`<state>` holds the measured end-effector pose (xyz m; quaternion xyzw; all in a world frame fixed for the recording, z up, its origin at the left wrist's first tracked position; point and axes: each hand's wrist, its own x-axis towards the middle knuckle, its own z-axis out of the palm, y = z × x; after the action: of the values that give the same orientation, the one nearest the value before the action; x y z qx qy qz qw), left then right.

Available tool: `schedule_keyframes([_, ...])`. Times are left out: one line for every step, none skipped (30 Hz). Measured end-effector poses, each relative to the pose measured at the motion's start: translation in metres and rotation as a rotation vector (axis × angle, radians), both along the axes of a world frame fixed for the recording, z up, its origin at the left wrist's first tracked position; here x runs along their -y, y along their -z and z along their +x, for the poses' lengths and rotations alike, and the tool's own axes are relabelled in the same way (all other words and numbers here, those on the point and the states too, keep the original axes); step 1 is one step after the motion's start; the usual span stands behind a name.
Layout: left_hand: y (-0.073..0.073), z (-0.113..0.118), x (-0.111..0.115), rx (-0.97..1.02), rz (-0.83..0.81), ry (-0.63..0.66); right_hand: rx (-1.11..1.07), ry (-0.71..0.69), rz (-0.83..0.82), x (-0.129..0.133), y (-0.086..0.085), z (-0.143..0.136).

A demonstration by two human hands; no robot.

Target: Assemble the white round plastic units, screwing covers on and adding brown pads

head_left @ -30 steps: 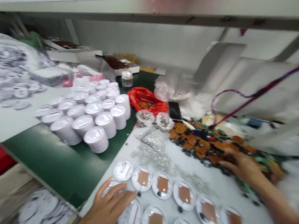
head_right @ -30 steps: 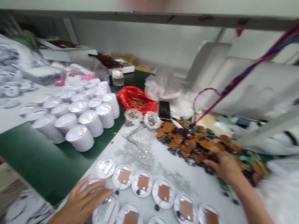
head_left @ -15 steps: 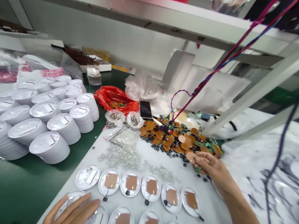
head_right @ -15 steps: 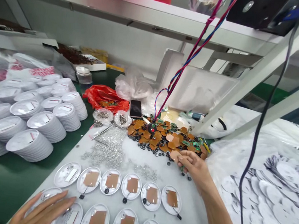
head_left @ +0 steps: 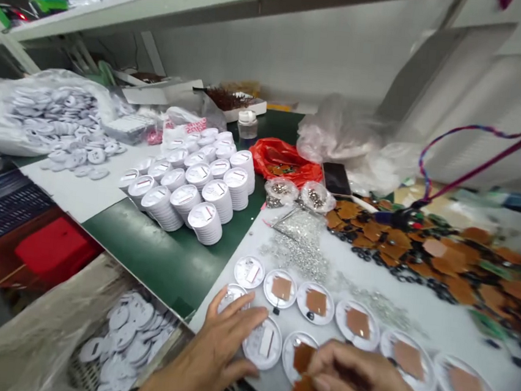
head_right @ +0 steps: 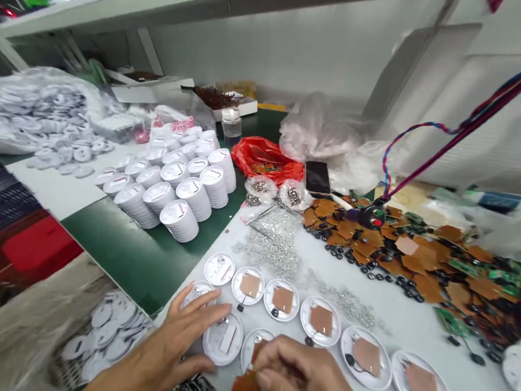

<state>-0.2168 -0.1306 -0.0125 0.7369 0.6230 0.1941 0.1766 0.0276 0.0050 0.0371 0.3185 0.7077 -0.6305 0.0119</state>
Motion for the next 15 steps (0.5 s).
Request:
schedule_keyframes([0.000, 0.000, -0.001, 0.006, 0.000, -0.004, -0.012, -0.008, 0.011, 0.004, 0.003, -0.012])
schedule_keyframes([0.000, 0.001, -0.001, 0.009, -0.005, -0.004, -0.017, -0.001, 0.032, 0.007, 0.008, -0.021])
schedule_keyframes([-0.001, 0.001, -0.002, 0.010, -0.010, 0.001, -0.016, 0.013, 0.075, 0.009, 0.012, -0.029])
schedule_keyframes([-0.001, 0.000, -0.002, 0.012, -0.018, 0.007, -0.009, 0.020, 0.126, 0.010, 0.017, -0.036])
schedule_keyframes([-0.002, 0.000, -0.002, 0.014, -0.026, 0.018, 0.002, 0.024, 0.185, 0.011, 0.021, -0.041])
schedule_keyframes([-0.003, 0.000, -0.003, 0.017, -0.036, 0.030, 0.015, 0.027, 0.247, 0.012, 0.025, -0.045])
schedule_keyframes([-0.004, -0.001, -0.003, 0.020, -0.045, 0.038, 0.025, 0.030, 0.303, 0.013, 0.028, -0.048])
schedule_keyframes([-0.005, -0.001, -0.003, 0.025, -0.052, 0.043, 0.031, 0.032, 0.349, 0.015, 0.031, -0.051])
schedule_keyframes([-0.005, -0.001, -0.002, 0.030, -0.056, 0.044, 0.034, 0.036, 0.388, 0.016, 0.033, -0.053])
schedule_keyframes([-0.004, -0.002, -0.002, 0.035, -0.057, 0.043, 0.038, 0.038, 0.421, 0.017, 0.035, -0.054])
schedule_keyframes([-0.003, -0.002, -0.002, 0.041, -0.055, 0.043, 0.043, 0.039, 0.452, 0.018, 0.036, -0.055])
schedule_keyframes([-0.001, -0.002, -0.001, 0.046, -0.053, 0.043, 0.049, 0.040, 0.486, 0.019, 0.038, -0.056])
schedule_keyframes([0.001, -0.003, -0.001, 0.051, -0.050, 0.044, 0.051, 0.044, 0.519, 0.020, 0.040, -0.057])
schedule_keyframes([0.003, -0.003, 0.000, 0.056, -0.048, 0.049, 0.049, 0.049, 0.554, 0.021, 0.042, -0.057])
schedule_keyframes([0.005, -0.004, 0.000, 0.061, -0.045, 0.053, 0.039, 0.057, 0.590, 0.021, 0.044, -0.057])
